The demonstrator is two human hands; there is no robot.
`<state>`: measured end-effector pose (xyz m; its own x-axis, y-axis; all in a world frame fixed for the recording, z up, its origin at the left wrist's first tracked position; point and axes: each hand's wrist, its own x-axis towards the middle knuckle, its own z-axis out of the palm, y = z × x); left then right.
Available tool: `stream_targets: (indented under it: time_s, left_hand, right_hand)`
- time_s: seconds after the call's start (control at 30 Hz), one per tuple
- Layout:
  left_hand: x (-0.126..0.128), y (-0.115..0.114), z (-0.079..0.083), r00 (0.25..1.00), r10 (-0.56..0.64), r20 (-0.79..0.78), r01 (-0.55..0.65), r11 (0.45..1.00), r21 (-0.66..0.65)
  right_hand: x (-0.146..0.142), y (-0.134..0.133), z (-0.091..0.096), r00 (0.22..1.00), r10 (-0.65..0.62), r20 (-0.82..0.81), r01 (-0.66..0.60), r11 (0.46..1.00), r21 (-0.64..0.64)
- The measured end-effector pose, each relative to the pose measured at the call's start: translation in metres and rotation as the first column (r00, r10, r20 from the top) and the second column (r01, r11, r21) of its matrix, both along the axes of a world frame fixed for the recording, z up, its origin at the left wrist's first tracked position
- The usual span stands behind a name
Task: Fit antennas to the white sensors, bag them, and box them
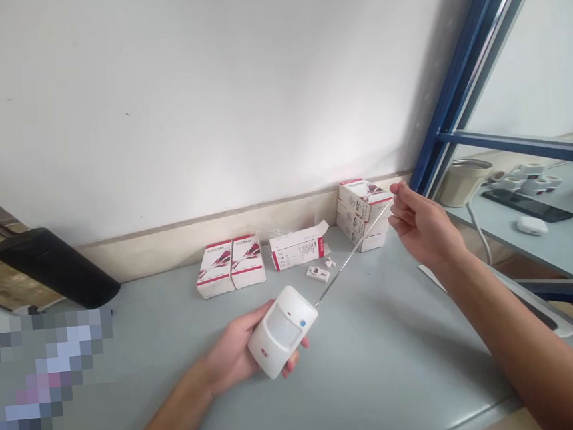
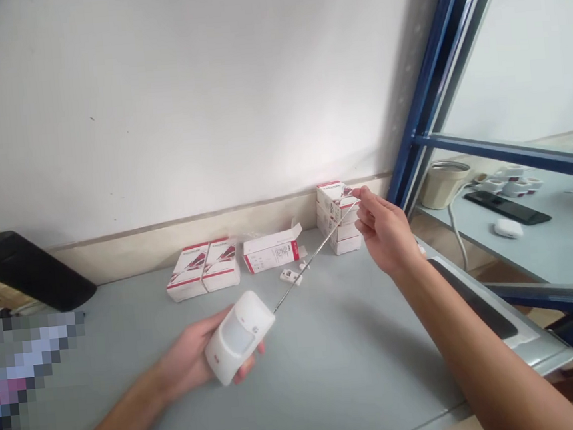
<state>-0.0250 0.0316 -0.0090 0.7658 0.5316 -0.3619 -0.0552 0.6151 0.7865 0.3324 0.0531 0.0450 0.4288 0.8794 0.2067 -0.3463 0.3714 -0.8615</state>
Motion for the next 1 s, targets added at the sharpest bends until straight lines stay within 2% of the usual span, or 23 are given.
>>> stream_targets:
  time_s: [0.1, 0.23, 0.47, 0.73, 0.87, 1.0]
  left_hand:
    - [-0.006, 0.004, 0.001, 0.998, -0.025, 0.056, 0.025, 1.0, -0.009]
    - [0.001, 0.005, -0.006, 0.996, -0.052, 0.077, 0.056, 0.997, -0.056]
    - [0.001, 0.007, -0.016, 0.986, -0.033, 0.164, 0.041, 0.998, -0.046]
    - [0.0, 0.005, -0.019, 0.981, -0.011, 0.195, 0.016, 0.999, -0.029]
    - [-0.002, 0.004, -0.017, 0.986, 0.007, 0.168, -0.002, 1.0, -0.031]
    - [-0.004, 0.001, -0.014, 0.991, 0.032, 0.133, -0.029, 0.999, -0.028]
  right_hand:
    - [0.003, 0.0, 0.001, 1.0, 0.015, -0.009, -0.015, 0.999, 0.035]
    - [0.007, 0.002, -0.001, 0.999, 0.039, 0.006, -0.04, 0.998, 0.052]
    - [0.013, 0.014, -0.015, 0.996, -0.06, 0.065, 0.057, 0.997, 0.057]
    - [0.012, 0.014, -0.016, 0.984, -0.139, 0.113, 0.128, 0.986, 0.105]
    - [0.006, 0.012, -0.016, 0.98, -0.157, 0.119, 0.141, 0.981, 0.131]
    - [-0.015, 0.005, -0.018, 0.972, -0.137, 0.19, 0.106, 0.981, 0.165]
